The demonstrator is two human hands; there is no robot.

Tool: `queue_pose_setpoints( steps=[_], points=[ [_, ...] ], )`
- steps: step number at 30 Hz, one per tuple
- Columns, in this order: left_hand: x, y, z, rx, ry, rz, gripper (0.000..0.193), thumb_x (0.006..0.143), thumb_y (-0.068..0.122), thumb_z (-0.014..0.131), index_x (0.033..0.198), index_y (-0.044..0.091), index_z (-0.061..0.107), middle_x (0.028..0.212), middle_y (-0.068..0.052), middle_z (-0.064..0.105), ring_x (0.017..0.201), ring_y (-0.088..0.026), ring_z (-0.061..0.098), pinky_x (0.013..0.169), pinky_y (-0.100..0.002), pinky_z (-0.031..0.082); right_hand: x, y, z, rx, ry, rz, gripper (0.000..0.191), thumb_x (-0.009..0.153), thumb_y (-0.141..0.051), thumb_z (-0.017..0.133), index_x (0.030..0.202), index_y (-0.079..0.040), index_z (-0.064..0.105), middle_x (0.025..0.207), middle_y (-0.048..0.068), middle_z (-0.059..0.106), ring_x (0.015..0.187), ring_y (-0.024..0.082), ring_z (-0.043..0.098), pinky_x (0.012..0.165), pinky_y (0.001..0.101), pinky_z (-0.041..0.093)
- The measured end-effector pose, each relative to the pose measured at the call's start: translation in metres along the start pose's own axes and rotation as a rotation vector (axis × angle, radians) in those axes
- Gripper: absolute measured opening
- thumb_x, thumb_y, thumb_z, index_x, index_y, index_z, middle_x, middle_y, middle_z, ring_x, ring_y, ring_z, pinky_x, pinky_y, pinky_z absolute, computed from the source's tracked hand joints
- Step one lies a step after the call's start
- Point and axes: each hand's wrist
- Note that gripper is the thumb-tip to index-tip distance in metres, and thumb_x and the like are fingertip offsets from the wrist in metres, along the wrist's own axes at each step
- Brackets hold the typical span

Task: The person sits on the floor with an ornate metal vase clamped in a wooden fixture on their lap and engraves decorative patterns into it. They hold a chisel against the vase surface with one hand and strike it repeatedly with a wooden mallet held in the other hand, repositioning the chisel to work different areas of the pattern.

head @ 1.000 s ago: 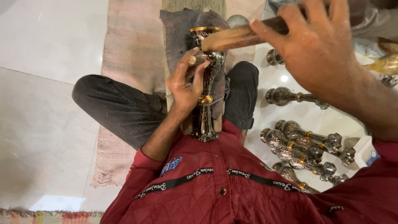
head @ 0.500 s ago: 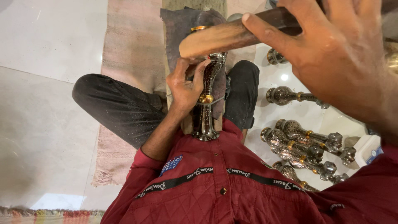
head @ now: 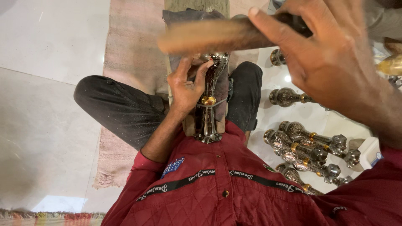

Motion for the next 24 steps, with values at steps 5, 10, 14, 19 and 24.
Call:
queue_pose_setpoints(
  steps=[5, 10, 14, 19, 24],
  points=[
    [0.003, 0.005, -0.002, -0.036, -0.024, -0.014, 0.029, 0.098, -0.005, 0.074, 0.125, -0.001, 0.063, 0.105, -0.011, 0.076, 0.101, -0.016, 0.076, 0.092, -0.031, 0.067, 0.000, 0.000, 0.001, -0.016, 0.009, 0.000, 0.049, 0.102, 0.001, 0.069, 0.148, -0.017, 0.067, 0.125, 0.005, 0.058, 0.115, 0.024, 0.053, 0.101, 0.0409, 0.036],
    [0.006, 0.008, -0.004, -0.033, -0.038, -0.030, 0.024, 0.098, -0.004, 0.075, 0.119, 0.000, 0.064, 0.102, -0.009, 0.076, 0.099, -0.012, 0.075, 0.090, -0.030, 0.066, 0.003, -0.002, 0.001, 0.023, -0.003, 0.036, 0.056, 0.096, 0.001, 0.068, 0.149, -0.017, 0.069, 0.128, 0.006, 0.059, 0.117, 0.026, 0.054, 0.098, 0.0428, 0.038],
    [0.008, 0.009, -0.006, -0.064, -0.060, -0.050, 0.024, 0.099, -0.005, 0.074, 0.120, -0.001, 0.064, 0.100, -0.008, 0.076, 0.097, -0.011, 0.074, 0.088, -0.029, 0.065, 0.007, -0.003, -0.005, -0.086, 0.042, -0.001, 0.056, 0.093, 0.002, 0.070, 0.146, -0.017, 0.072, 0.129, 0.007, 0.061, 0.116, 0.026, 0.056, 0.095, 0.0432, 0.038],
    [0.010, 0.006, -0.007, -0.070, -0.079, -0.056, 0.026, 0.098, -0.005, 0.075, 0.121, -0.001, 0.065, 0.101, -0.007, 0.076, 0.095, -0.011, 0.073, 0.086, -0.027, 0.065, 0.015, -0.006, -0.011, -0.084, 0.050, -0.003, 0.055, 0.092, 0.003, 0.074, 0.143, -0.016, 0.073, 0.127, 0.008, 0.062, 0.115, 0.028, 0.057, 0.093, 0.0448, 0.039],
    [0.013, 0.001, -0.009, 0.004, -0.102, 0.030, 0.022, 0.098, -0.002, 0.079, 0.116, 0.003, 0.068, 0.102, -0.008, 0.076, 0.097, -0.012, 0.076, 0.084, -0.027, 0.068, 0.017, -0.006, -0.011, -0.041, 0.039, 0.019, 0.055, 0.089, 0.004, 0.076, 0.141, -0.015, 0.074, 0.125, 0.011, 0.063, 0.113, 0.030, 0.058, 0.091, 0.0484, 0.041]
  ],
)
Point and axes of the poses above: each hand's wrist, its own x-axis towards the middle knuckle, its own z-axis out of the palm, y = z × x
